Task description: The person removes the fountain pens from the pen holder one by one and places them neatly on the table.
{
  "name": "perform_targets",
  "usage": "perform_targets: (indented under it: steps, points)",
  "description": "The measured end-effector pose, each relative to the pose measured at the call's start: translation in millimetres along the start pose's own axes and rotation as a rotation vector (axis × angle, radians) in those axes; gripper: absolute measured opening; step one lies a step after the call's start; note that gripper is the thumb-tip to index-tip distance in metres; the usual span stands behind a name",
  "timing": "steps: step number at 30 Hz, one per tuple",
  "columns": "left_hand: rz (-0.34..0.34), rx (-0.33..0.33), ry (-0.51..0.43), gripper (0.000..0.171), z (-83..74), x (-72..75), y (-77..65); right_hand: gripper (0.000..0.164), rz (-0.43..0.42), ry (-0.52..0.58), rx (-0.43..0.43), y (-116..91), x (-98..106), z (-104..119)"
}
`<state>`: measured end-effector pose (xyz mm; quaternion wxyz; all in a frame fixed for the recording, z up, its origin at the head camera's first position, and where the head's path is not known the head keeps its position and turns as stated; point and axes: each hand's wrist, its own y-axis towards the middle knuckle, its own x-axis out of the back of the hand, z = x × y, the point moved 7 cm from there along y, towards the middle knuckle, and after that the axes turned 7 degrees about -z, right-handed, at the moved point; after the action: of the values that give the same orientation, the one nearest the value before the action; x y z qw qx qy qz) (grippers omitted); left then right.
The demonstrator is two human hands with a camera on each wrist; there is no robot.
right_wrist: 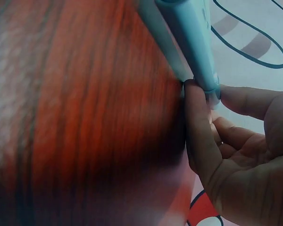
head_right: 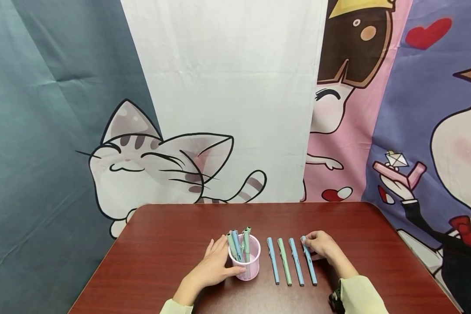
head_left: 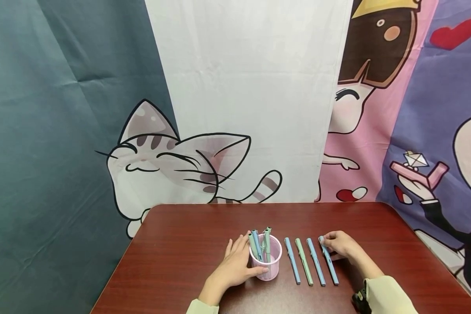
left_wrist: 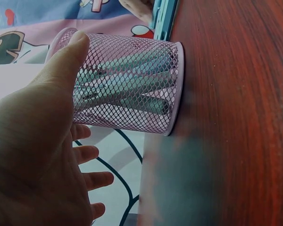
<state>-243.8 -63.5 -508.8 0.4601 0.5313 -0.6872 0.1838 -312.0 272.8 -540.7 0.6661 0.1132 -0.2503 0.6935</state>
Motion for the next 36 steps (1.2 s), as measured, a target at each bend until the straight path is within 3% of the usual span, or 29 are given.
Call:
perform_targets:
  steps: [19, 30, 36]
  points:
    - [0.008, 0.006, -0.022, 0.102, -0.9, 0.2, 2.2, 0.023, -0.053, -0.056, -0.023, 4.3, 0.2, -0.8]
    - [0.001, -0.003, -0.006, 0.104, 0.0, -0.3, 0.3, 0.028, -0.048, -0.041, -0.029, 0.4, 0.5, 0.0]
    - [0.016, 0.007, -0.001, 0.104, 0.2, -1.5, -0.1, 0.031, -0.092, -0.017, 0.004, -5.7, 6.5, 7.1]
